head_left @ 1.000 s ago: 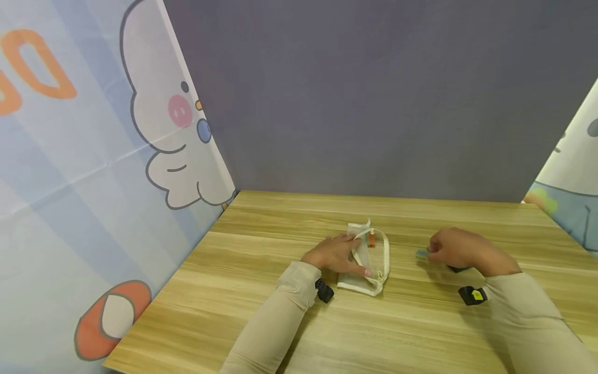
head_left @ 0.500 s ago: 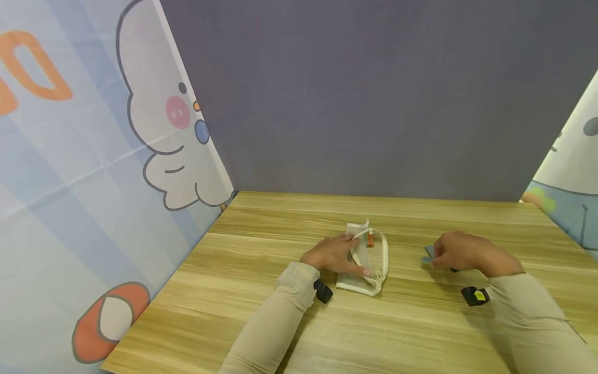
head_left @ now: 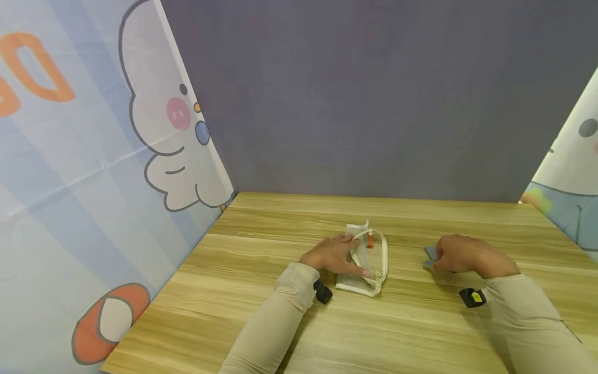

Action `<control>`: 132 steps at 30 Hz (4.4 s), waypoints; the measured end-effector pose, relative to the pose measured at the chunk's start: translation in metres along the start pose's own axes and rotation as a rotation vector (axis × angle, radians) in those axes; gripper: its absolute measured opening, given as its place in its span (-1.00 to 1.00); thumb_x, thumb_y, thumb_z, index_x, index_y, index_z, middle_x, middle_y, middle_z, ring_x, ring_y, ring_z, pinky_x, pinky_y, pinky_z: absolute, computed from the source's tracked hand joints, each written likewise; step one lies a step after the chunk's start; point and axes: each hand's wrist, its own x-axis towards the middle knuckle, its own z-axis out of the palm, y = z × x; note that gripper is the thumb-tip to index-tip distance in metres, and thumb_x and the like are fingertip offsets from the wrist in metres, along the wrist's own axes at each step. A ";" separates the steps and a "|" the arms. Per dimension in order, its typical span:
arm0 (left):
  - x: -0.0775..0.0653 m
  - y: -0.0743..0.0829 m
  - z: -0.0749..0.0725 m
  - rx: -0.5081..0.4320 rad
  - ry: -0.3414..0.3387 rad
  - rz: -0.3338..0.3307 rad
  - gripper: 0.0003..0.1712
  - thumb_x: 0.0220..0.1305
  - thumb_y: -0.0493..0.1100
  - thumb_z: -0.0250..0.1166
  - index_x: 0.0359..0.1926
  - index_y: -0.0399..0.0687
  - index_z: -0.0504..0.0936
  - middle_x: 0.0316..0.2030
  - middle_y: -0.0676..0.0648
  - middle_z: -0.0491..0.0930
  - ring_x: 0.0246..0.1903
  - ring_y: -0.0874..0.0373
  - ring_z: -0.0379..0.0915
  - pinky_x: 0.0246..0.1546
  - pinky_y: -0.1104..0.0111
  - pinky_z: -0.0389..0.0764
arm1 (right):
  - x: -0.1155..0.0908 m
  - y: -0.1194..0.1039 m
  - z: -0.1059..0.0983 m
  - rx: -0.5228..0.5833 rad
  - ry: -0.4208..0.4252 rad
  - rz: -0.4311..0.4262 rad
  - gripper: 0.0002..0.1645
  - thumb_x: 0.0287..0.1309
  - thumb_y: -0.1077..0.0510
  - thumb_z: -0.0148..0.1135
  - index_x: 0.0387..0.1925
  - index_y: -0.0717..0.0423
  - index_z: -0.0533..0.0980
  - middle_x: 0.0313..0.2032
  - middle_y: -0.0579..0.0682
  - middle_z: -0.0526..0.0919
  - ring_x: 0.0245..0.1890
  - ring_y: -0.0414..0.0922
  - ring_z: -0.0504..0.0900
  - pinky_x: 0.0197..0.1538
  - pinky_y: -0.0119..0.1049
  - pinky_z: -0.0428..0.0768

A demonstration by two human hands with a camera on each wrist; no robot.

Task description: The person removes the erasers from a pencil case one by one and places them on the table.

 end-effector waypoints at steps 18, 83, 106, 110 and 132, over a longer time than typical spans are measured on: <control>0.003 0.001 0.003 0.010 -0.003 -0.010 0.17 0.15 0.64 0.09 0.61 0.21 -0.01 0.57 0.01 -0.06 0.54 0.06 -0.20 0.48 -0.08 -0.13 | 0.003 0.007 0.006 0.037 -0.026 0.003 -0.44 0.17 0.12 0.33 -0.79 -0.15 0.24 -0.78 -0.25 0.10 -0.72 -0.29 0.03 -0.56 -0.38 0.07; 0.000 0.005 0.002 0.030 0.084 0.018 0.21 0.05 0.69 0.11 0.60 0.40 -0.10 0.46 0.03 0.25 0.38 0.02 0.25 0.34 0.07 0.32 | 0.038 -0.035 0.025 0.008 0.293 -0.049 -0.76 0.34 0.05 0.12 -0.17 0.06 0.65 -0.25 -0.01 0.72 -0.36 -0.15 0.64 -0.34 -0.07 0.60; -0.003 0.001 0.000 -0.053 0.092 -0.019 0.28 -0.02 0.65 0.26 0.60 0.48 -0.15 0.45 0.03 0.26 0.39 0.05 0.22 0.22 0.06 0.45 | 0.062 -0.051 0.024 0.072 0.217 -0.120 -0.81 0.37 0.01 0.22 -0.17 -0.01 0.66 -0.22 -0.04 0.71 -0.33 -0.15 0.63 -0.30 -0.10 0.60; -0.002 0.000 0.000 -0.049 0.105 0.004 0.26 0.02 0.60 0.28 0.60 0.36 -0.09 0.43 0.00 0.29 0.33 0.07 0.30 0.18 0.13 0.49 | 0.066 -0.052 0.025 0.064 0.227 -0.137 -0.85 0.33 0.02 0.25 -0.24 -0.03 0.66 -0.26 -0.07 0.71 -0.36 -0.19 0.61 -0.31 -0.13 0.59; 0.000 -0.004 0.002 -0.055 0.103 0.003 0.26 0.02 0.63 0.24 0.61 0.37 -0.10 0.42 0.04 0.31 0.30 0.08 0.34 0.16 0.13 0.50 | 0.081 -0.074 0.028 0.013 0.237 -0.059 -0.86 0.23 -0.03 0.29 -0.28 -0.09 0.65 -0.22 0.00 0.56 -0.37 -0.10 0.46 -0.41 -0.17 0.47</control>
